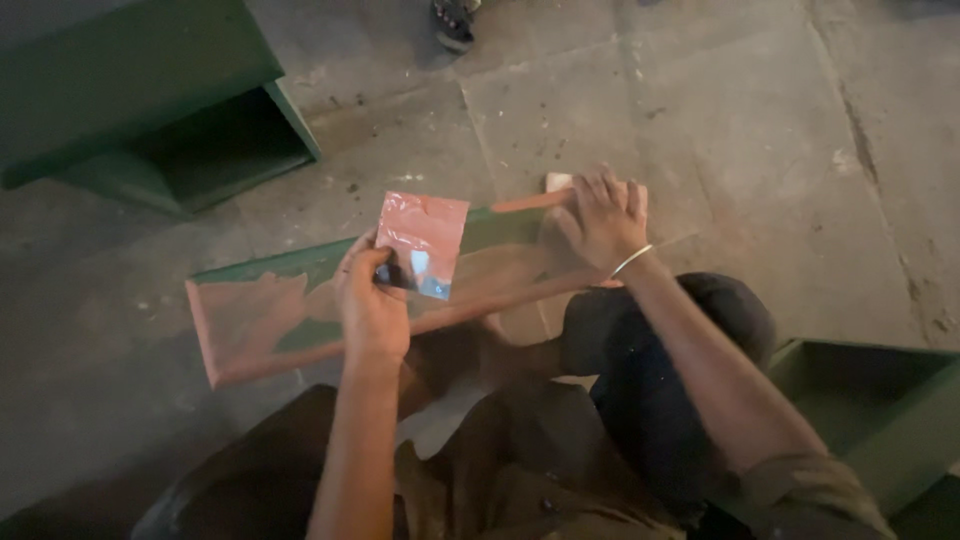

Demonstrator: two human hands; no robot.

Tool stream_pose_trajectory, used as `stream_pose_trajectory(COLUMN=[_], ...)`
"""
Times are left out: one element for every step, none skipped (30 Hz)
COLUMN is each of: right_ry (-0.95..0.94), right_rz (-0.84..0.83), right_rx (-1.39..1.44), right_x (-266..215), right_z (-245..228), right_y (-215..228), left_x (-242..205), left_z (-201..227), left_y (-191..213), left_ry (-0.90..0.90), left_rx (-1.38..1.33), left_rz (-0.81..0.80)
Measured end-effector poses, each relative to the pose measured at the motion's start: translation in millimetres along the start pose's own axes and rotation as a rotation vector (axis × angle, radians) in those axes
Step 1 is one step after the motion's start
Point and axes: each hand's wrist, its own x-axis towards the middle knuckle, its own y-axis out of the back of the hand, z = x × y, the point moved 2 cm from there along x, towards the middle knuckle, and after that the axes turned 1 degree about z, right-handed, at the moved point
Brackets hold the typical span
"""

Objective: The person sits on the floor and uses a small rectangular card to scoop reddish-brown paste from a container and spread it onto a green metal furniture piece. They repeatedly apply the paste to the surface, smoothing it with the card.

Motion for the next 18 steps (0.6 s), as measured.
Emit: stream_pose_trajectory(right_ry=[0.011,0.021,0.197,0.38,0.356,0.333,0.376,0.413,0.451,0.528,0.604,0.683,0.448,0.291,0.174,0.148,0.151,0.16], right_rz=[0.028,0.047,0.1,0.16,0.208,0.254,0.185,0.126,0.066,-0.001,-0.068,-0.149,-0.113,-0.089,-0.061,-0.042,-0.031,-0.035], right_rx=[-0.052,-0.098,-0.176,-0.259,-0.249,-0.228,-0.188,-0.151,-0.115,-0.123,-0.133,-0.14,-0.128,-0.122,-0.129,-0.156,-0.192,-0.223], right_x=[0.3,-3.9,-7.7,-6.1,-3.0,-3.3,-3.1,1.4,6.7,12.5,17.8,18.5,21.1,23.3,21.8,19.7,14.7,8.2], right_z=[-10.2,-28.2,-52.7,-78.2,-96.4,-117.8,-131.9,-142.1,-145.3,-142.7,-138.7,-132.7,-127.8,-125.0,-132.1,-138.5,-152.9,-163.9], right_y=[-2.7,-9.3,-16.7,-23.3,-27.2,-31.8,-33.4,-30.8,-24.7,-17.2,-10.0,-2.0,4.3,9.4,8.2,7.2,0.4,-5.4], left_x=[3.2,2.8,2.2,3.9,4.0,-1.0,-7.9,-11.9,-17.7,-21.0,-20.7,-24.4,-26.9,-28.7,-30.0,-30.0,-30.1,-31.4], left_z=[-0.5,0.0,0.3,1.1,1.4,5.2,9.8,16.5,24.4,29.0,35.3,40.7,45.3,50.1,53.9,56.3,58.1,58.2], left_y=[-0.4,0.5,1.3,0.4,0.1,3.4,6.5,6.1,7.1,8.1,10.6,15.4,20.2,25.3,30.0,32.9,35.2,37.2], left_ry=[0.003,-0.018,-0.04,-0.069,-0.072,-0.079,-0.085,-0.089,-0.092,-0.096,-0.108,-0.116,-0.122,-0.127,-0.132,-0.134,-0.147,-0.157], left_rx=[0.0,-0.003,-0.006,-0.014,-0.036,-0.048,-0.06,-0.014,0.032,0.068,0.087,0.103,0.119,0.127,0.135,0.147,0.152,0.156], left_rz=[0.023,-0.002,-0.026,-0.055,-0.054,-0.047,-0.04,-0.058,-0.075,-0.094,-0.059,-0.012,0.035,0.033,0.031,0.026,0.03,0.033])
